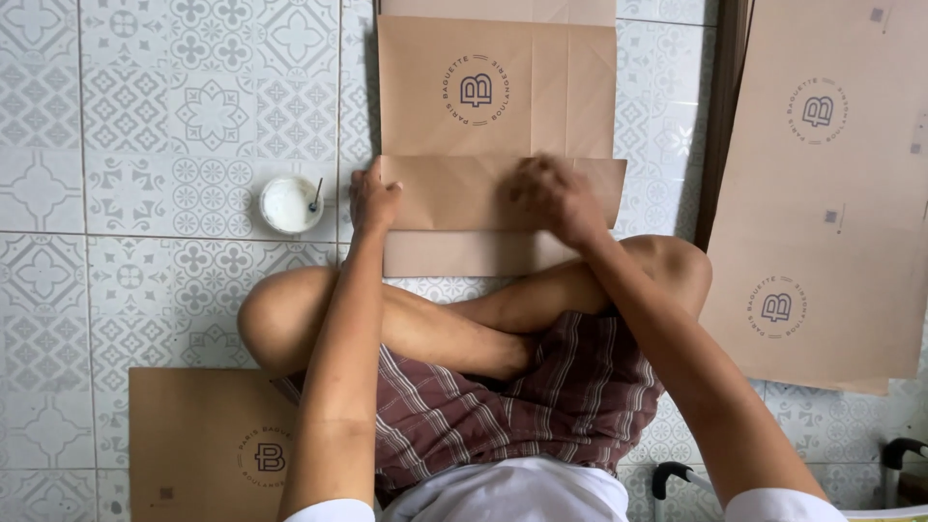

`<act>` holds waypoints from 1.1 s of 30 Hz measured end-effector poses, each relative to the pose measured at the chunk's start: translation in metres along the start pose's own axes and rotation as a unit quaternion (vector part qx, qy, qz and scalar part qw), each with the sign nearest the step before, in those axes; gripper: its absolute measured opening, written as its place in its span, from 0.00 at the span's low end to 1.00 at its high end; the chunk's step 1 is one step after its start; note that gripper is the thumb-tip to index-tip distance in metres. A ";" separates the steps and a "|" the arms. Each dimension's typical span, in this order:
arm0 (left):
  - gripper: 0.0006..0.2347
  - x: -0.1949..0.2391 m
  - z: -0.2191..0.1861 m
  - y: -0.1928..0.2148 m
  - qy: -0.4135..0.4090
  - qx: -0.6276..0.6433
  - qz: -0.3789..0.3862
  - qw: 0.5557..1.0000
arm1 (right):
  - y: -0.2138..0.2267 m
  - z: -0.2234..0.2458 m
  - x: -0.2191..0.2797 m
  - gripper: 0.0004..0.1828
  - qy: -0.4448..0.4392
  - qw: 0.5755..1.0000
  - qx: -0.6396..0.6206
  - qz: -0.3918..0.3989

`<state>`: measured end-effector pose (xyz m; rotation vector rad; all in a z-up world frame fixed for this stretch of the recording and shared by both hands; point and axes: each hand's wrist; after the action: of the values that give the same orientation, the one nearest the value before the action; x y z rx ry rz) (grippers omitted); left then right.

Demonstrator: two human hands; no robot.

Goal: The person sits on the floor and uses a small brush to apply adhesive from a white bowl onto the edges of flat brown paper sheets. They fold the sheets along pre-scored lines to form paper bags, pressing the glued seams to secure them. The person repeats this process with multiple sheets, stacking the finished bags.

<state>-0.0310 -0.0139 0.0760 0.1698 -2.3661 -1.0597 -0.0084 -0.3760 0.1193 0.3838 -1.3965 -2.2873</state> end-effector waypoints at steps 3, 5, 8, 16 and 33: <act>0.23 -0.011 0.010 -0.009 -0.011 -0.010 -0.036 0.999 | 0.008 -0.060 0.000 0.30 -0.166 0.975 -0.027 -0.148; 0.22 -0.010 0.009 -0.010 -0.013 0.004 -0.050 0.999 | 0.016 -0.082 0.002 0.34 -0.240 0.960 -0.029 -0.145; 0.19 -0.028 0.019 -0.019 -0.029 0.042 -0.091 0.995 | 0.023 -0.101 0.010 0.36 -0.325 0.929 -0.082 -0.153; 0.12 -0.048 0.041 -0.032 0.003 0.129 -0.137 0.982 | 0.006 -0.107 0.017 0.25 -0.453 0.848 -0.236 -0.140; 0.18 -0.057 0.053 -0.048 -0.012 0.368 -0.132 0.920 | 0.018 -0.078 0.011 0.23 -0.528 0.769 -0.324 -0.159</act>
<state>-0.0151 0.0062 -0.0123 0.7644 -2.7037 -0.2147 0.0210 -0.4487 0.1002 -1.1409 -0.7559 -3.2402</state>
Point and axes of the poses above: each hand's wrist, its own x-axis away from the middle knuckle, its own y-axis out of the back of the hand, z = x × y, and after that the axes turned 7 degrees about -y, right-handed
